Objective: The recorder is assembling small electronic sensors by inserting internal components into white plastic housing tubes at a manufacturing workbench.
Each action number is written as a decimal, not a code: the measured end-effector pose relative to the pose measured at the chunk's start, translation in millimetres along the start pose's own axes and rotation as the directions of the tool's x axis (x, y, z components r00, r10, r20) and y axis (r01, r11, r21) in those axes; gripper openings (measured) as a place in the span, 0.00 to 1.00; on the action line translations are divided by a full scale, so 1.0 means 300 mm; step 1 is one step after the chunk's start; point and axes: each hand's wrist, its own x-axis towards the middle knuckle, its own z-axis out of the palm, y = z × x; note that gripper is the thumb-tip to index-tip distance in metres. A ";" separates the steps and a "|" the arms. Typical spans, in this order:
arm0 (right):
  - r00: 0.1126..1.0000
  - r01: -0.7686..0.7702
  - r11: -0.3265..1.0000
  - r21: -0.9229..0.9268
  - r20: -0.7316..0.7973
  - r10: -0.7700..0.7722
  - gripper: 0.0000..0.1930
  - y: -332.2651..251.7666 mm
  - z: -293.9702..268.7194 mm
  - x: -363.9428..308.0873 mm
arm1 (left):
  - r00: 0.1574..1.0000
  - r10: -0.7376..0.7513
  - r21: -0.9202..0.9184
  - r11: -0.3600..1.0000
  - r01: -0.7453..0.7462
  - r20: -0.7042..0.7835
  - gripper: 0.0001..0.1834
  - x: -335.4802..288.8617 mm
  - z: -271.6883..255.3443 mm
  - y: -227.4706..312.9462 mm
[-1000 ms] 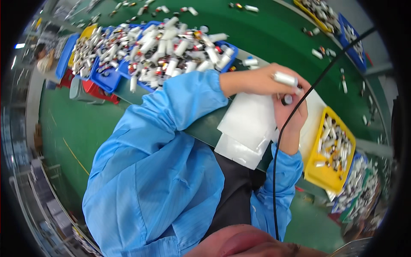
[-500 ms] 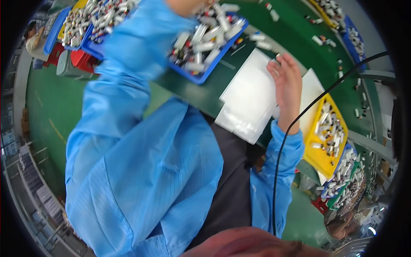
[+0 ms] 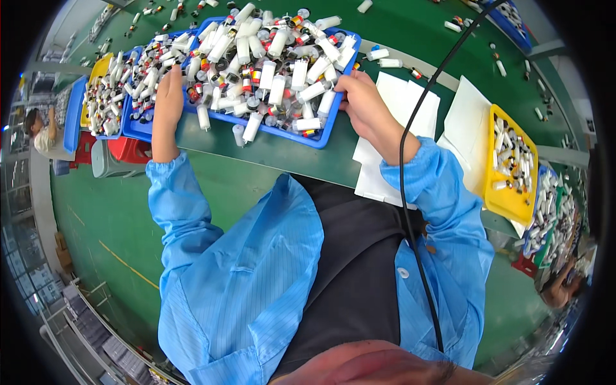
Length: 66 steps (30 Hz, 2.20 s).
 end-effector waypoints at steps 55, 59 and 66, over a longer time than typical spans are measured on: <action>0.138 0.900 0.418 0.119 -0.990 -0.015 0.30 0.818 -0.550 -2.117 | -0.331 0.685 -0.761 0.586 -0.278 0.649 0.28 -1.231 0.683 1.700; 0.027 0.919 0.387 0.076 -0.991 0.131 0.34 1.016 -0.470 -2.246 | -0.316 0.546 -0.629 0.629 -0.457 0.776 0.37 -1.555 0.881 1.660; -0.135 0.839 0.543 0.018 -0.961 0.241 0.35 1.459 -0.421 -2.273 | -0.648 0.131 -0.273 0.954 -0.124 0.750 0.38 -1.878 1.095 1.406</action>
